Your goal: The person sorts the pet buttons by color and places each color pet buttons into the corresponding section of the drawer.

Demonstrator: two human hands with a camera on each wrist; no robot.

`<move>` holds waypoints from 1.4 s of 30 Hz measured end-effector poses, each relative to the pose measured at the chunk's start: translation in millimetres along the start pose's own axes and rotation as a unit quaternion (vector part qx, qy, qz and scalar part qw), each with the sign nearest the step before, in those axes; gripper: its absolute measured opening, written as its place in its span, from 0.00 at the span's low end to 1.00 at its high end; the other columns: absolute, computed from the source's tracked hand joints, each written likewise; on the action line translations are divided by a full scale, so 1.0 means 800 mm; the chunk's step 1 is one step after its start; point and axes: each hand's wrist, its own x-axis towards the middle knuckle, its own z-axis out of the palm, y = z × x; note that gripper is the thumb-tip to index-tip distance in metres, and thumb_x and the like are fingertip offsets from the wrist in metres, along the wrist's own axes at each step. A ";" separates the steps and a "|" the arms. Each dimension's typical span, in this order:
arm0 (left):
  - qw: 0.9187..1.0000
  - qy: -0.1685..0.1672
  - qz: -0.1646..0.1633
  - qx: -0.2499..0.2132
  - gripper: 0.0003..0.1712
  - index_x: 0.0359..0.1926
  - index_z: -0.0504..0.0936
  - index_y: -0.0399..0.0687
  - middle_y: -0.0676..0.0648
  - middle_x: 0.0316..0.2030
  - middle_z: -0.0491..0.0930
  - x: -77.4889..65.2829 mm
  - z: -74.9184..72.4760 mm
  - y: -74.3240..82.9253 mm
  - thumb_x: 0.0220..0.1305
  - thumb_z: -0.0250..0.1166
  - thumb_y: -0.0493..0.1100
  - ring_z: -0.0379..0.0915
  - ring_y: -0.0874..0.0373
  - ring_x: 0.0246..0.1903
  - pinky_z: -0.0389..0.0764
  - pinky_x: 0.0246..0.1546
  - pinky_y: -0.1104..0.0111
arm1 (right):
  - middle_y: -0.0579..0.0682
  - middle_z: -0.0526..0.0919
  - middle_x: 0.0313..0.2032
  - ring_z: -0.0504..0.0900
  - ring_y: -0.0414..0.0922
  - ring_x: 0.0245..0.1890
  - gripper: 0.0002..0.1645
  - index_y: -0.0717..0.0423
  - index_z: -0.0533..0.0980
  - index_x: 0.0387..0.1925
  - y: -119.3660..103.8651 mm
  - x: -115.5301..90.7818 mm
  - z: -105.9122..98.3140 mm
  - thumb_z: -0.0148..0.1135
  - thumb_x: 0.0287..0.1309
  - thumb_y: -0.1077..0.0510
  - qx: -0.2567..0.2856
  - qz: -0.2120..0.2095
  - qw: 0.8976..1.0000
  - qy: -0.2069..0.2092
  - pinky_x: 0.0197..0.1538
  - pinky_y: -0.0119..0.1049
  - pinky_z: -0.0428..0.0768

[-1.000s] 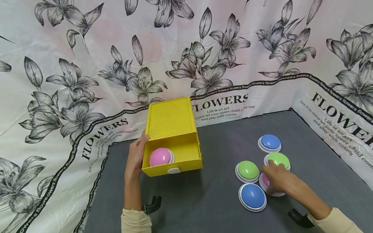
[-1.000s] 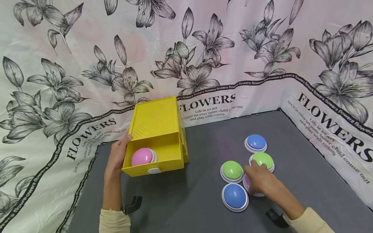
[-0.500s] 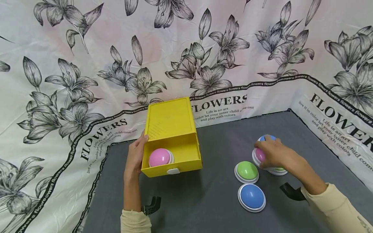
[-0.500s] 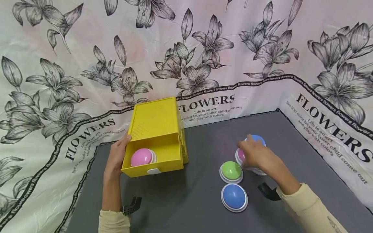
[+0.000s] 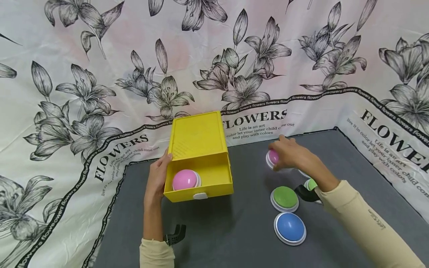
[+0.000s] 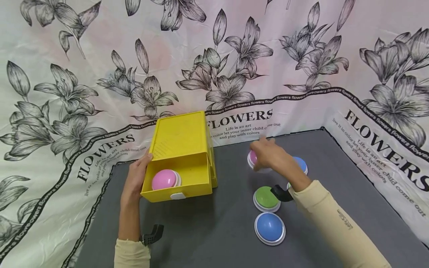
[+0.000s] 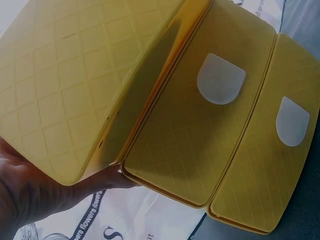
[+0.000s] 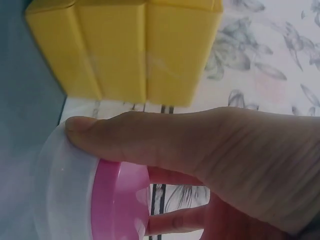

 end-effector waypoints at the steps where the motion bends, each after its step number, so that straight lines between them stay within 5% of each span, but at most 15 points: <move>1: 1.000 0.000 -0.002 0.001 0.33 0.78 0.68 0.51 0.65 0.81 0.57 0.000 0.000 -0.001 0.82 0.52 0.60 0.68 0.53 0.74 0.77 0.70 0.60 | 0.66 0.75 0.46 0.74 0.62 0.42 0.34 0.60 0.83 0.51 -0.006 0.004 -0.001 0.83 0.36 0.59 0.001 -0.007 1.000 0.002 0.34 0.45 0.77; 9: 1.000 -0.004 -0.002 0.001 0.33 0.76 0.70 0.47 0.64 0.81 0.57 0.000 0.000 -0.002 0.82 0.52 0.59 0.69 0.52 0.73 0.78 0.69 0.61 | 0.65 0.78 0.53 0.79 0.60 0.48 0.39 0.53 0.79 0.62 -0.063 0.014 -0.026 0.83 0.47 0.56 0.040 -0.072 0.996 0.018 0.43 0.48 0.87; 17: 1.000 0.006 -0.005 -0.001 0.33 0.75 0.72 0.45 0.61 0.80 0.60 0.001 0.000 -0.001 0.81 0.53 0.59 0.74 0.49 0.69 0.83 0.53 0.75 | 0.60 0.79 0.50 0.79 0.55 0.49 0.34 0.53 0.82 0.60 -0.130 0.005 -0.059 0.81 0.49 0.55 0.084 -0.154 0.984 0.025 0.48 0.47 0.88; 25: 1.000 0.006 -0.002 -0.010 0.34 0.78 0.68 0.49 0.63 0.80 0.60 0.005 0.000 0.001 0.81 0.54 0.59 0.72 0.52 0.71 0.74 0.72 0.56 | 0.56 0.80 0.51 0.79 0.51 0.49 0.35 0.49 0.81 0.61 -0.182 0.004 -0.054 0.81 0.50 0.52 0.077 -0.225 0.971 -0.019 0.50 0.41 0.86; 31: 1.000 0.015 -0.017 -0.001 0.33 0.76 0.71 0.48 0.62 0.80 0.60 0.005 -0.001 0.002 0.81 0.53 0.59 0.73 0.50 0.69 0.80 0.64 0.66 | 0.55 0.81 0.51 0.79 0.49 0.49 0.36 0.50 0.79 0.62 -0.198 0.012 -0.029 0.81 0.52 0.49 0.071 -0.207 0.974 -0.051 0.49 0.37 0.86; 36: 1.000 0.020 -0.017 0.004 0.32 0.74 0.74 0.44 0.58 0.80 0.60 0.004 -0.003 0.003 0.81 0.53 0.59 0.74 0.48 0.68 0.83 0.52 0.77 | 0.54 0.81 0.49 0.78 0.48 0.47 0.34 0.51 0.80 0.60 -0.210 0.014 -0.012 0.81 0.53 0.49 0.044 -0.174 0.983 -0.026 0.46 0.37 0.85; 42: 1.000 0.012 -0.005 0.000 0.33 0.76 0.70 0.47 0.60 0.80 0.60 0.005 -0.002 0.002 0.81 0.54 0.58 0.71 0.50 0.72 0.80 0.66 0.65 | 0.56 0.80 0.45 0.77 0.51 0.40 0.28 0.54 0.81 0.53 -0.224 0.012 0.004 0.81 0.53 0.50 -0.028 -0.165 0.986 0.015 0.40 0.41 0.83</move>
